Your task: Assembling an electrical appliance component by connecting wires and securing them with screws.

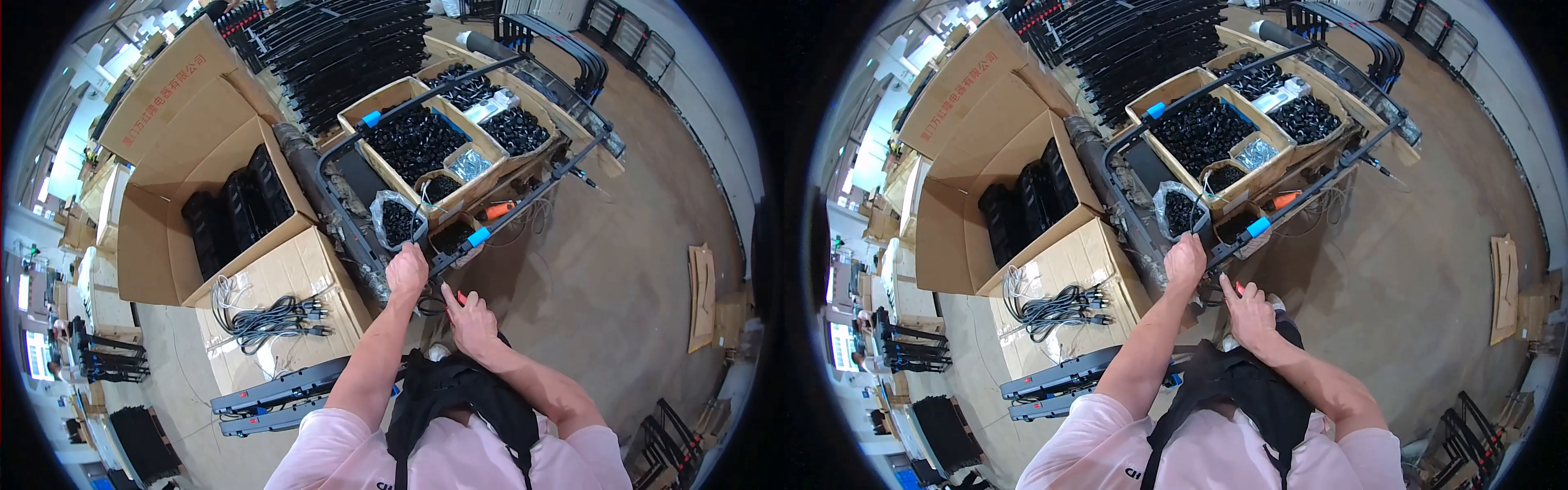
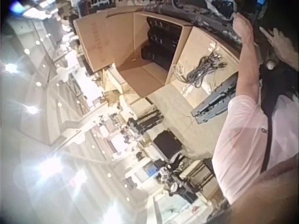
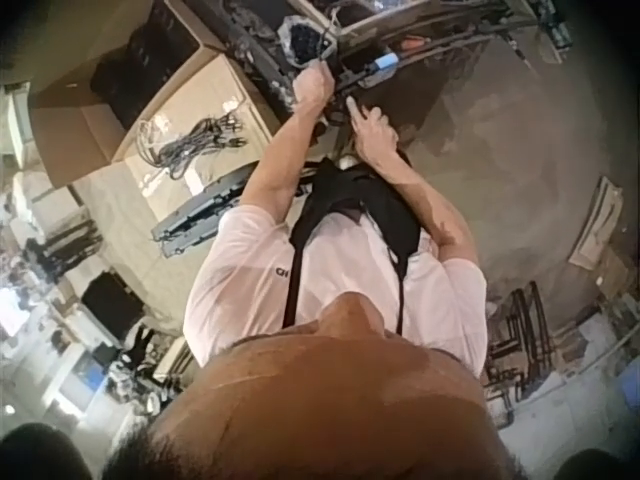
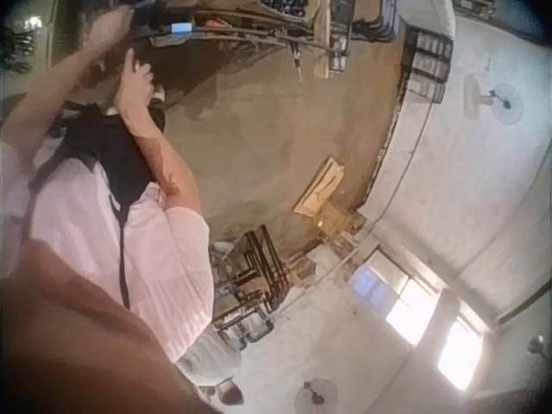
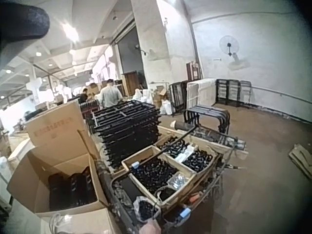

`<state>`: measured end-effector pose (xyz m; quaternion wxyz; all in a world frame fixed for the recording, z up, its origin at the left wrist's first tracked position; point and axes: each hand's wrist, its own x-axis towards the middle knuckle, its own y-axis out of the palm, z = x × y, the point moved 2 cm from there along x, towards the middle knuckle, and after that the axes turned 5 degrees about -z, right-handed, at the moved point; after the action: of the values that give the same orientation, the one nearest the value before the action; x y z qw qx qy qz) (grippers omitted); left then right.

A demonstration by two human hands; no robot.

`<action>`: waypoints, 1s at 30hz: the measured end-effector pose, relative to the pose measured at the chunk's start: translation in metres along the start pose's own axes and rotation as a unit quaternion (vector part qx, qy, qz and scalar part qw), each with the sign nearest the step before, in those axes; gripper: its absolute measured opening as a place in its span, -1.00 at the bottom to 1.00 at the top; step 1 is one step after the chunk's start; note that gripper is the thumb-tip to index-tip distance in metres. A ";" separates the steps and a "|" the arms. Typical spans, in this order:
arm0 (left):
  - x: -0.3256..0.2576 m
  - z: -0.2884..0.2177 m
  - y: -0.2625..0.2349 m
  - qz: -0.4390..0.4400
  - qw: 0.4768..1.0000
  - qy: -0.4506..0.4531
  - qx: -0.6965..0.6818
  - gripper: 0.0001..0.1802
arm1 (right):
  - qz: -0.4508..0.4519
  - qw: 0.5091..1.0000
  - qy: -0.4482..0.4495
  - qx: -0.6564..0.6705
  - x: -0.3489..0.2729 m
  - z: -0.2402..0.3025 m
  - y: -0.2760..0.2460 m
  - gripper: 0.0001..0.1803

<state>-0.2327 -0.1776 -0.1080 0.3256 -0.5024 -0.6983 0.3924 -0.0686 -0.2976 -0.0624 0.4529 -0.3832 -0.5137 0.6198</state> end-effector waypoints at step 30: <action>0.005 -0.006 -0.008 -0.020 0.996 -0.085 -0.019 -0.64 | 0.360 0.904 0.089 0.213 0.052 -0.110 0.056 -0.51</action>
<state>-0.2322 -0.1732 -0.0978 0.2634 -0.4595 -0.7407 0.4133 0.0099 -0.2198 -0.1377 0.3131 -0.4901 -0.1538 0.7988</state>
